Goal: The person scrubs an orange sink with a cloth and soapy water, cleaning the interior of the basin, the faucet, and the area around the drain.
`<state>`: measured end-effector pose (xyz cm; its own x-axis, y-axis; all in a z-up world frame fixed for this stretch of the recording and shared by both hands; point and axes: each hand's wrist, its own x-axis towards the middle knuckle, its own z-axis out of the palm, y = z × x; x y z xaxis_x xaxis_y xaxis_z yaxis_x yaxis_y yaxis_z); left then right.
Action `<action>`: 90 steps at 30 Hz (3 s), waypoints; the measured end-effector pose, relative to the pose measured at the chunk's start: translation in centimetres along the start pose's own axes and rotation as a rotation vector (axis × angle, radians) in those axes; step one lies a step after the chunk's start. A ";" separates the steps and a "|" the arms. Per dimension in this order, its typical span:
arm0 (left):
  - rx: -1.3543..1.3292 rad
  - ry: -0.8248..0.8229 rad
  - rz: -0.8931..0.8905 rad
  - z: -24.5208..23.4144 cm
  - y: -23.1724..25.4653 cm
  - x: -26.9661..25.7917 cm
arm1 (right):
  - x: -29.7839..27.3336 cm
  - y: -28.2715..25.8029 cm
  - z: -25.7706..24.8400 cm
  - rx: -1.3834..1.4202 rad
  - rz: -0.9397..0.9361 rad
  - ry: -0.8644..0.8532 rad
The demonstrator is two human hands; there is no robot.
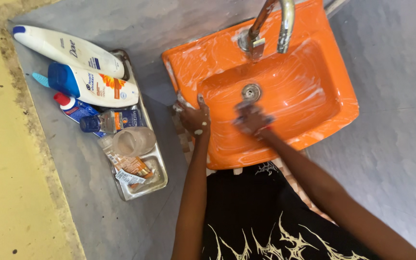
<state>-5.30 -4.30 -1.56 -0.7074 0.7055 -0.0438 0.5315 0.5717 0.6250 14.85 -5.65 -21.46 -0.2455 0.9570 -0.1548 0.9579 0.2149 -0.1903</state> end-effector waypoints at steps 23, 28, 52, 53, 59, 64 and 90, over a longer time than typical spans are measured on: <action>-0.269 -0.650 -0.167 6.1 -3.2 -12.6 | -7.2 -1.8 -11.5 0.268 -0.301 -0.105; -0.963 -0.799 -0.709 4.7 -3.0 -10.7 | -4.8 -4.0 -17.1 0.937 -0.232 -0.058; -1.688 -0.821 -0.726 12.4 -7.2 -10.9 | -7.9 -5.3 -18.0 0.410 -0.729 0.446; -1.696 -0.847 -0.758 12.1 -6.8 -11.1 | -7.9 -4.9 -18.1 0.417 -0.719 0.463; -1.808 -0.958 -0.760 9.9 -3.9 -12.3 | -8.0 -2.6 -19.8 0.485 -0.769 0.386; -1.731 -0.831 -0.847 9.9 -1.7 -13.4 | -7.7 -1.0 -20.1 0.472 -0.769 0.352; -1.649 -0.632 -0.861 10.4 -0.1 -16.4 | -6.8 2.6 -18.7 0.516 -0.897 0.288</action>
<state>11.11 -11.53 -8.99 -0.0588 0.7370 -0.6733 -0.9486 0.1689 0.2678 21.78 -7.96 -2.76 -0.7190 0.5151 0.4665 0.2501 0.8181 -0.5178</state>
